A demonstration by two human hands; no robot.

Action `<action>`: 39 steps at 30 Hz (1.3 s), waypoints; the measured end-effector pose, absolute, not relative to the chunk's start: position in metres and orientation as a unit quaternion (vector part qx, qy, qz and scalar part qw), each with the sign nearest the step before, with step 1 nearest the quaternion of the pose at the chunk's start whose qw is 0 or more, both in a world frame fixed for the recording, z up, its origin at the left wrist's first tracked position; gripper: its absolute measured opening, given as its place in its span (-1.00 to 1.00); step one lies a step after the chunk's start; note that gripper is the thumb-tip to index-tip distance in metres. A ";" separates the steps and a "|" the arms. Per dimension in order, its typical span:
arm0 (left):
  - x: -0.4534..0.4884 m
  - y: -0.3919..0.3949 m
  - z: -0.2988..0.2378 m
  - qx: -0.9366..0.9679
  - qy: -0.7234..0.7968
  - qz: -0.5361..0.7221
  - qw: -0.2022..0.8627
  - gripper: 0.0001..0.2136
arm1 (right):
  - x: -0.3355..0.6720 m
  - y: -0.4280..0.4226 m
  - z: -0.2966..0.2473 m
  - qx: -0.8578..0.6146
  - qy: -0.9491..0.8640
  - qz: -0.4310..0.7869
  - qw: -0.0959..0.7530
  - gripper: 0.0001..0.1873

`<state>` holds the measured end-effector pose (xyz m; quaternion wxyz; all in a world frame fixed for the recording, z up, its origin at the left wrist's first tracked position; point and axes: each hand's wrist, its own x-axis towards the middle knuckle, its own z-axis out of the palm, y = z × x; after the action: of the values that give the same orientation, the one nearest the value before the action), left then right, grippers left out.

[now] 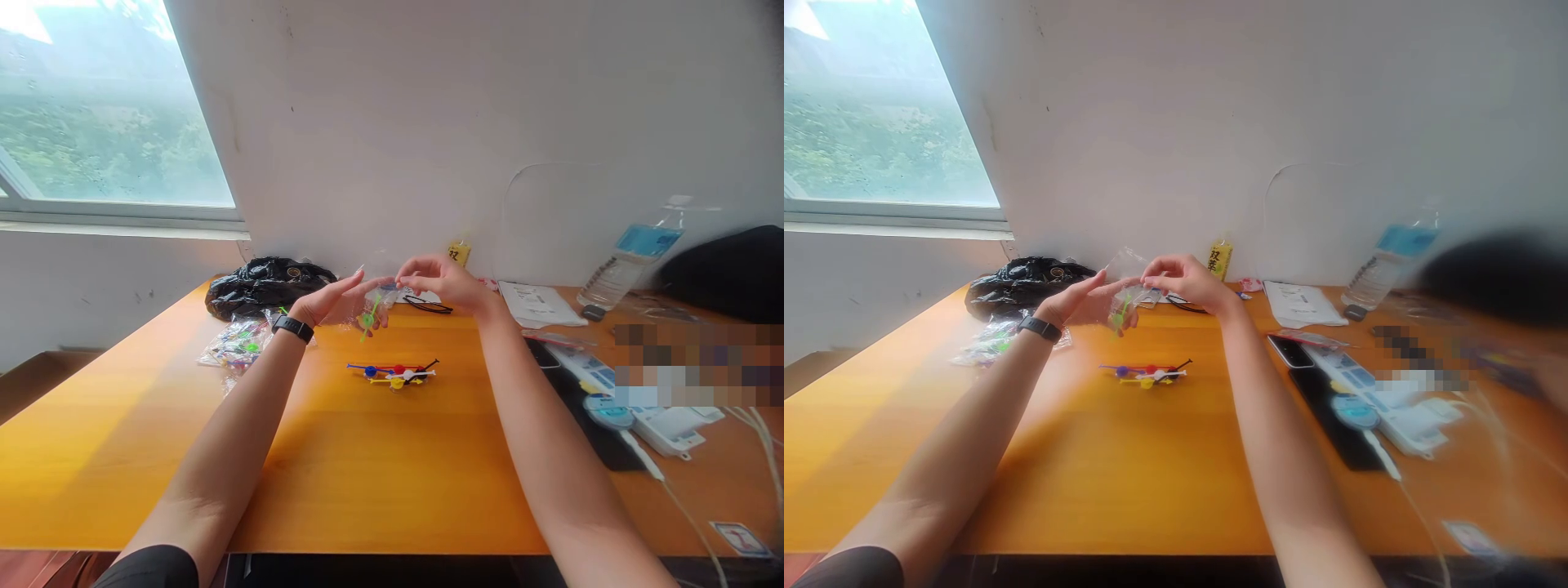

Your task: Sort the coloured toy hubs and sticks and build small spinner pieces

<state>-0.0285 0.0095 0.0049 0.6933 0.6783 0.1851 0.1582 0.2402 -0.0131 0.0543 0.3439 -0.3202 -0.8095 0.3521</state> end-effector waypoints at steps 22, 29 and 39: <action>-0.035 0.023 -0.017 0.640 0.199 0.181 0.720 -0.24 | 0.249 -0.014 0.056 -0.335 -0.810 0.379 0.296 -0.69; -0.032 0.033 -0.031 0.578 0.283 0.273 0.715 -0.30 | 0.251 0.010 0.031 -0.528 -0.813 0.210 0.128 -0.82; -0.035 0.049 -0.042 0.453 0.330 0.349 0.751 -0.21 | 0.182 0.000 -0.002 -0.337 -0.893 0.280 -0.106 -0.55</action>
<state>-0.0351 0.0485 -0.0418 0.7508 0.4533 0.3298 0.3493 0.1816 -0.0002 -0.0018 -0.1063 -0.3373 -0.8926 0.2797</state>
